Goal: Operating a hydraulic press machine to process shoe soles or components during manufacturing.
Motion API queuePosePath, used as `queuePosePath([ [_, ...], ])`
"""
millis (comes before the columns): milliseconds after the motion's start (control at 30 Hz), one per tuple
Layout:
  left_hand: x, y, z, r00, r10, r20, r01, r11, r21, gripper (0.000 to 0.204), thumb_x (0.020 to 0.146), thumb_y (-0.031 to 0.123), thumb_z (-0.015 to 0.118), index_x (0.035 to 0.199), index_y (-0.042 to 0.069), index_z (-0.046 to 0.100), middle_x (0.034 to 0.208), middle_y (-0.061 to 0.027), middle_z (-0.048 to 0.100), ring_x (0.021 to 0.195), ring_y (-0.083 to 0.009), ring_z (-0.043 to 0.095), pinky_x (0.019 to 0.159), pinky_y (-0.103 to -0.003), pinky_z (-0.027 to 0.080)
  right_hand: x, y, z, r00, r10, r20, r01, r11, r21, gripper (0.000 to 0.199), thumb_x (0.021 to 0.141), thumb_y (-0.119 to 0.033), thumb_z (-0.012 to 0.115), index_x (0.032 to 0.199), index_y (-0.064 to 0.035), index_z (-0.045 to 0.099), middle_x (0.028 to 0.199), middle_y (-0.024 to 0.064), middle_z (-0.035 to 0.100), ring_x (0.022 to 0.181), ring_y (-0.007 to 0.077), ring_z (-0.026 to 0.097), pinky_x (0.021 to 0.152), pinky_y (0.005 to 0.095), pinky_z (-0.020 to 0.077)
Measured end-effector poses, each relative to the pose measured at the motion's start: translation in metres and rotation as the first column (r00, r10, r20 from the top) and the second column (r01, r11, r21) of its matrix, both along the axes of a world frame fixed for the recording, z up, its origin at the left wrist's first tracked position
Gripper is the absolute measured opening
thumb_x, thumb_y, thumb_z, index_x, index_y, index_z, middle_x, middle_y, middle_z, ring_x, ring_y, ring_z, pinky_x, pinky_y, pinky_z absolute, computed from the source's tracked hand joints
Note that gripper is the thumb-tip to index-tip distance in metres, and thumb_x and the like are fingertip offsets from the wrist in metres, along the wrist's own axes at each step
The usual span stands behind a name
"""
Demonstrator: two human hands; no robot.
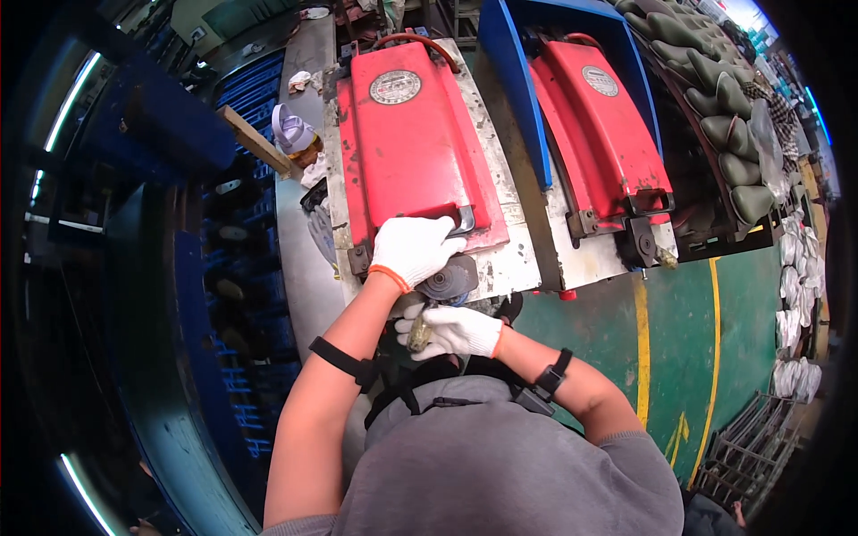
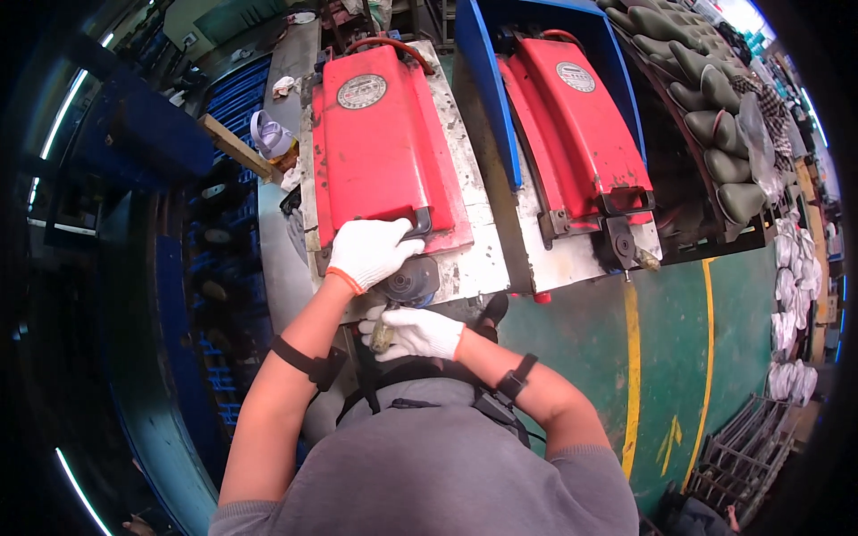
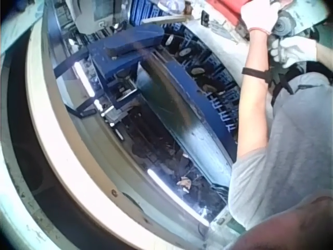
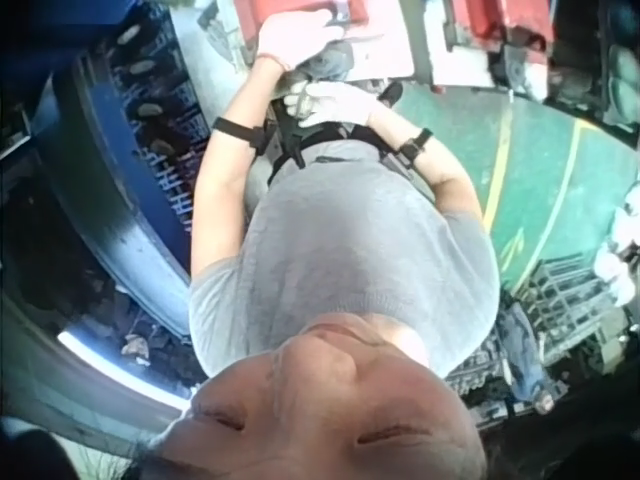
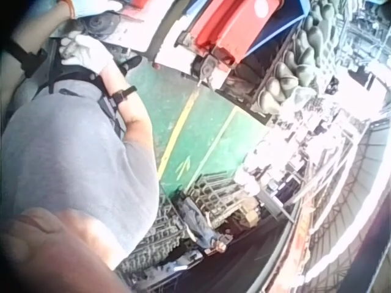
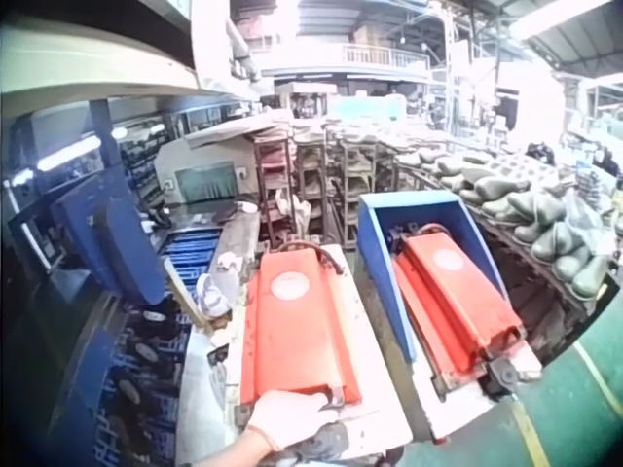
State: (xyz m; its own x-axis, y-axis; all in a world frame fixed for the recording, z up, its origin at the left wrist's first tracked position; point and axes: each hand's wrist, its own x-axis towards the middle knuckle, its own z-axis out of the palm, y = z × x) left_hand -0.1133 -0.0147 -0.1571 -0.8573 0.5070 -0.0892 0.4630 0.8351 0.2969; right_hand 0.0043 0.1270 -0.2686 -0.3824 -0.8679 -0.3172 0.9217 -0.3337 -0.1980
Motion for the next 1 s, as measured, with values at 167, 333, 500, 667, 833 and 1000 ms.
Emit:
queuePosePath([
  [167, 0.003, 0.002, -0.002, 0.999, 0.007, -0.051, -0.007, 1.0, 0.008, 0.039, 0.096, 0.052, 0.06, 0.093, 0.013, 0.068, 0.073, -0.0151, 0.069, 0.07, -0.0351, 0.07, 0.063, -0.048, 0.053, -0.006, 0.029, 0.008, 0.991, 0.128, 0.037, -0.133, 0.971, 0.201, 0.018, 0.1, -0.028, 0.066, 0.107, -0.0118, 0.063, 0.094, 0.0011, 0.066, 0.093, 0.0221, 0.071, 0.09, 0.0441, 0.0604],
  [333, 0.004, 0.009, 0.003, 0.99, 0.004, -0.138, -0.003, 1.0, 0.006, 0.042, 0.094, 0.052, 0.065, 0.085, 0.011, 0.065, 0.069, -0.0152, 0.066, 0.067, -0.0361, 0.069, 0.061, -0.048, 0.053, -0.021, 0.122, 0.038, 0.952, 0.13, -0.276, 0.055, 0.816, 0.575, 0.018, 0.096, -0.029, 0.072, 0.098, -0.0138, 0.062, 0.071, -0.0052, 0.056, 0.06, 0.008, 0.054, 0.055, 0.025, 0.0489],
  [500, 0.01, 0.02, 0.006, 0.961, 0.276, -0.02, -0.259, 0.92, 0.294, 0.03, 0.09, 0.043, 0.074, 0.097, 0.013, 0.074, 0.079, -0.0124, 0.072, 0.075, -0.0295, 0.073, 0.07, -0.037, 0.056, -0.026, 0.213, 0.063, 0.587, 0.318, -0.745, 0.706, 0.25, 0.663, 0.025, 0.097, -0.027, 0.065, 0.11, -0.006, 0.07, 0.094, 0.0055, 0.069, 0.084, 0.0179, 0.067, 0.075, 0.0322, 0.054],
  [667, 0.015, 0.073, 0.001, 0.89, 0.449, 0.085, -0.335, 0.515, 0.789, 0.025, 0.095, 0.008, 0.07, 0.117, -0.002, 0.067, 0.099, -0.0092, 0.07, 0.084, -0.0164, 0.066, 0.081, -0.031, 0.055, -0.028, 0.329, 0.087, 0.496, 0.535, -0.684, 0.832, -0.52, 0.197, 0.022, 0.09, -0.027, 0.062, 0.098, -0.0085, 0.071, 0.1, 0.0147, 0.069, 0.098, 0.0357, 0.064, 0.089, 0.0483, 0.0509],
  [833, 0.007, 0.172, 0.011, 0.994, 0.053, -0.093, 0.041, 0.612, 0.79, 0.038, 0.086, 0.006, 0.074, 0.122, -0.003, 0.065, 0.114, -0.0159, 0.068, 0.106, -0.0308, 0.067, 0.096, -0.04, 0.052, -0.023, 0.385, 0.092, 0.688, 0.652, -0.318, 0.718, -0.675, 0.171, 0.038, 0.09, -0.035, 0.056, 0.107, -0.0047, 0.071, 0.105, 0.0212, 0.07, 0.096, 0.0404, 0.066, 0.083, 0.051, 0.0508],
  [1000, -0.009, 0.264, 0.016, 0.915, -0.222, -0.336, 0.392, 0.685, 0.614, 0.047, 0.077, 0.011, 0.078, 0.122, 0.002, 0.066, 0.119, -0.0203, 0.066, 0.115, -0.0384, 0.062, 0.102, -0.048, 0.049, -0.026, 0.391, 0.083, 0.78, 0.544, -0.309, 0.623, -0.632, 0.46, 0.052, 0.095, -0.043, 0.05, 0.13, -0.0085, 0.066, 0.13, 0.0209, 0.066, 0.121, 0.0417, 0.061, 0.105, 0.0532, 0.0462],
])
